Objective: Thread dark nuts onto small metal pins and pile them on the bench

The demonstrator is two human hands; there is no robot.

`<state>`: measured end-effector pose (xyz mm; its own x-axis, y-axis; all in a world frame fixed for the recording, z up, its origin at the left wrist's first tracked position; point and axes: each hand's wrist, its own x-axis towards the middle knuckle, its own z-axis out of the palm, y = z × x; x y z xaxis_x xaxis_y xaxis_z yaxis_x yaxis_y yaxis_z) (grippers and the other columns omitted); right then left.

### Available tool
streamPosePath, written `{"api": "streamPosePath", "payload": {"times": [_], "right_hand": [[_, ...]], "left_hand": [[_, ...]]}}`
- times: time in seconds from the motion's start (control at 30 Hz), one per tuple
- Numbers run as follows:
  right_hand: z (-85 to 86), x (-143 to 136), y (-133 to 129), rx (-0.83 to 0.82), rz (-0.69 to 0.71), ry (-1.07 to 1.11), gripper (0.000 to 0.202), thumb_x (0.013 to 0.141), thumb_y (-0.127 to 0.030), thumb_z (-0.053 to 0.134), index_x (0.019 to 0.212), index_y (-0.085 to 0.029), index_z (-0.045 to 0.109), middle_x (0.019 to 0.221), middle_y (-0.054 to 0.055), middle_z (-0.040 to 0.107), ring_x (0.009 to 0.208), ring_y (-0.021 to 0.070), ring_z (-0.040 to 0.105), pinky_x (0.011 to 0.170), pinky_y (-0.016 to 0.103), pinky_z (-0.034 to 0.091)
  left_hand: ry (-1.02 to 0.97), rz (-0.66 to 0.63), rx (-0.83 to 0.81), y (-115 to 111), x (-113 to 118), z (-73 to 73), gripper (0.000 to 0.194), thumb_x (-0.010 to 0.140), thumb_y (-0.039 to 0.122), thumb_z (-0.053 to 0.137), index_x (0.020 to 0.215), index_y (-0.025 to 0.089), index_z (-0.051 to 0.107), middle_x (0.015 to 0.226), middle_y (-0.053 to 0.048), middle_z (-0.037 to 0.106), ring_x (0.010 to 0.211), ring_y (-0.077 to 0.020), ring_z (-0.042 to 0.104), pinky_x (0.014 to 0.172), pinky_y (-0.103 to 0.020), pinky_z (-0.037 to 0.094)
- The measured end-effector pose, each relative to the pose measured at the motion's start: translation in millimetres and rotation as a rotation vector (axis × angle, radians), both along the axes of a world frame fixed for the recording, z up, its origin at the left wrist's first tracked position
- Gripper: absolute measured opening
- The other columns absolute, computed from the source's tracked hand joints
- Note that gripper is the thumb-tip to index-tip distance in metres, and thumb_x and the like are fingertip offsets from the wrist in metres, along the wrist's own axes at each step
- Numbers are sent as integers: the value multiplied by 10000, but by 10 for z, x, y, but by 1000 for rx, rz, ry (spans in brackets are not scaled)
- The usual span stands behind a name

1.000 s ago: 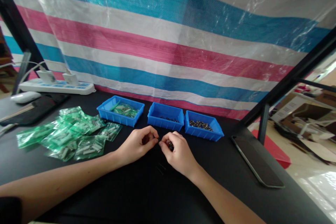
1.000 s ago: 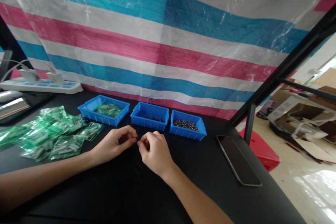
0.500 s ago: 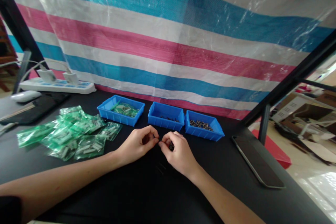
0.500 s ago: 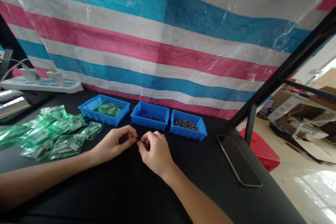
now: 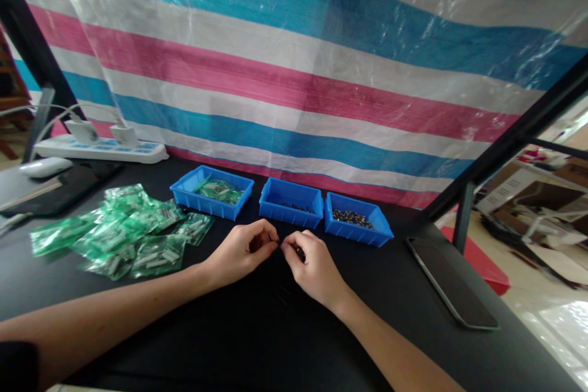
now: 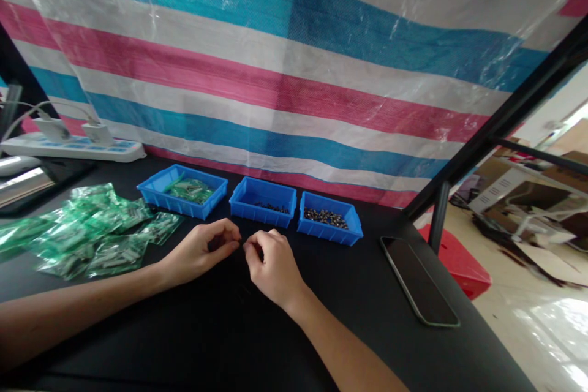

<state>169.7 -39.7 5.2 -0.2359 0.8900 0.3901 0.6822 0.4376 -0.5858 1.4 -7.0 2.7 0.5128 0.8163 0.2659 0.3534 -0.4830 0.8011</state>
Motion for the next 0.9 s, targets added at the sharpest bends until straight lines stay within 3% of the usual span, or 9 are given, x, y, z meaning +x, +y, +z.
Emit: {"api": "streamPosePath", "payload": {"times": [0.7,0.9], "right_hand": [[-25,-18,-16,-18,-30,1,66,751,-151,589,701,-181,556,649,-6,564,671,143,526,656,266,410],[-34,-19,-7,-7,-10,13,81,794,-159,535,834,-182,603,707,8,591,716,150,542,674,269,411]], "left_hand": [[7,0,-5,25,5,6,113,785,240,495,797,143,553,562,49,459,507,-79,412,474,-179,303],[-19,-23,-6,26,-1,-9,90,781,223,507,799,144,546,573,47,475,524,-80,429,494,-178,322]]}}
